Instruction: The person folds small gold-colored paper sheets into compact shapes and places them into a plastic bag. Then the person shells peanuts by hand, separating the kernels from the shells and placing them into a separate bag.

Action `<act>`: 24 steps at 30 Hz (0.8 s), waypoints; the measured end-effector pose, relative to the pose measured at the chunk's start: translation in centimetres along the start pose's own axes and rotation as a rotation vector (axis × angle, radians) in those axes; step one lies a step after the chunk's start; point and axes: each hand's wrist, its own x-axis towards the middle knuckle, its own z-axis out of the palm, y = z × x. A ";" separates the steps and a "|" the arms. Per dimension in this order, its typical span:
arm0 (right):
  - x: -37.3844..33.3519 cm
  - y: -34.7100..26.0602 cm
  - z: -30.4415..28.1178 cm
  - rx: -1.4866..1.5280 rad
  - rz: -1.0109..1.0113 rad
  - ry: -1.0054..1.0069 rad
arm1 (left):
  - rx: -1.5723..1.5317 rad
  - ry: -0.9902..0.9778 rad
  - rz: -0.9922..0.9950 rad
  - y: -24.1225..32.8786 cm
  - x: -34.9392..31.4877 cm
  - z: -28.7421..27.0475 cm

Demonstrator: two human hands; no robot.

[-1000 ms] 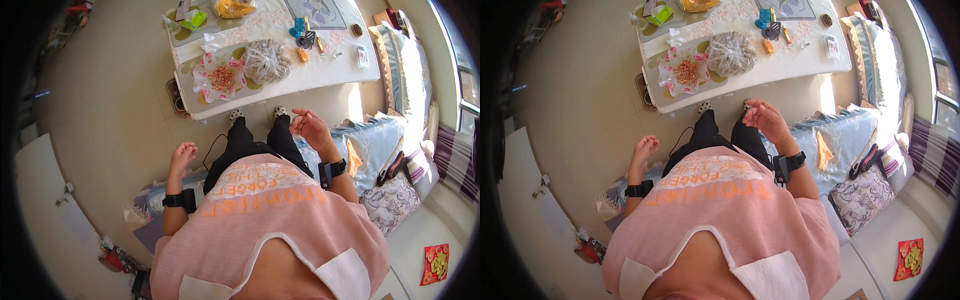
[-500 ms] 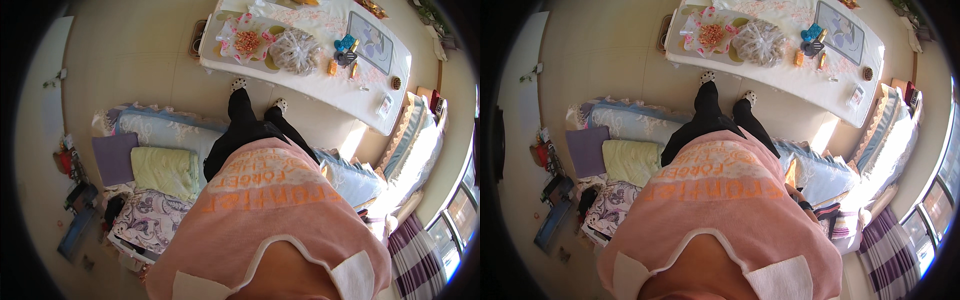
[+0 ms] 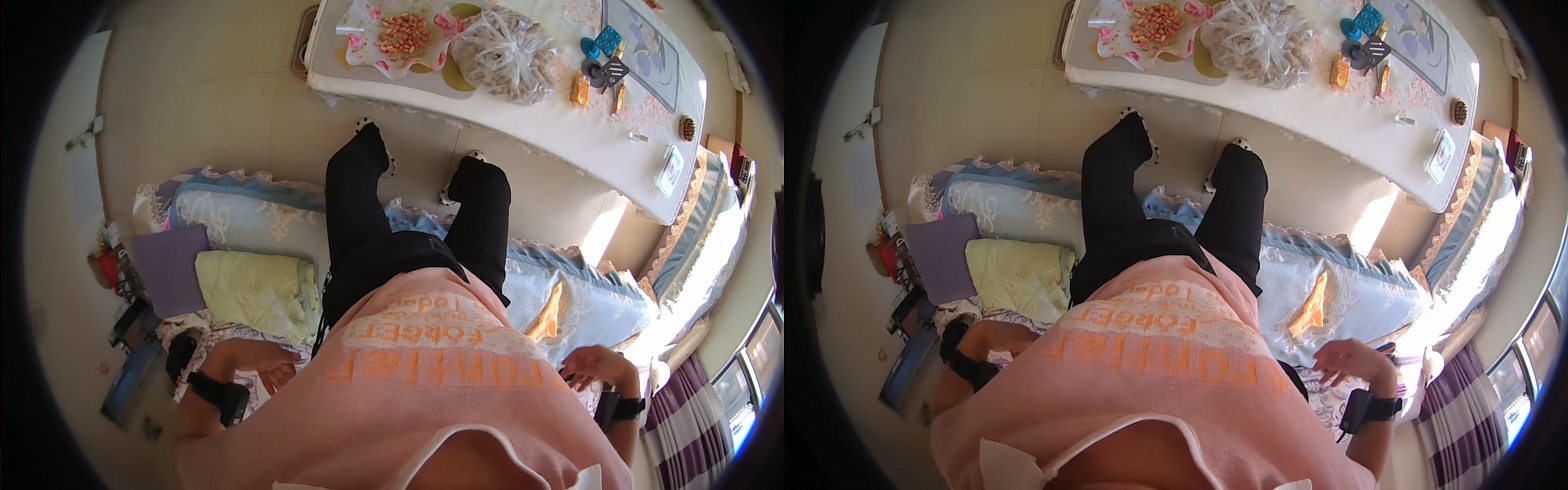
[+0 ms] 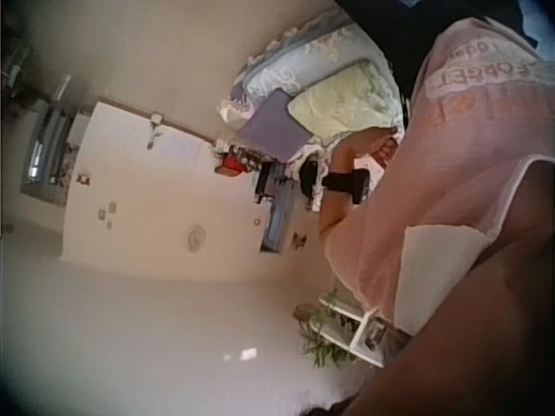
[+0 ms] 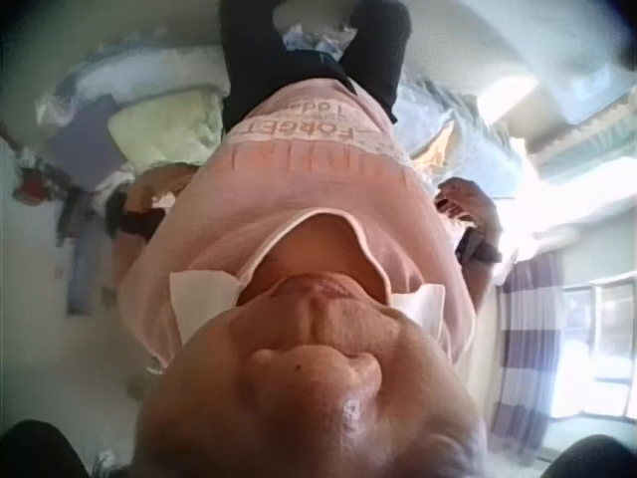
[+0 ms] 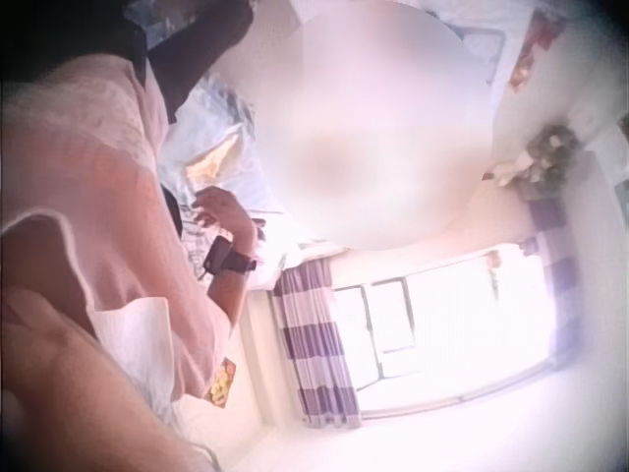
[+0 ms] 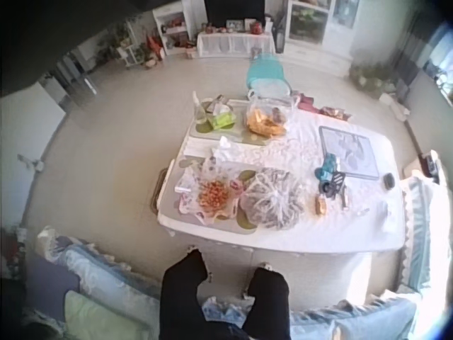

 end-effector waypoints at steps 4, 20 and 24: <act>5.0 -11.4 -3.1 0.036 -1.265 0.499 | 0.686 0.504 0.524 11.5 0.1 -7.2; 10.0 -5.7 6.4 -0.488 -1.903 0.711 | 0.609 1.156 1.756 5.1 5.5 -6.5; 5.9 -10.2 3.4 -0.782 -1.873 0.787 | 0.729 1.015 1.848 8.7 2.4 -3.7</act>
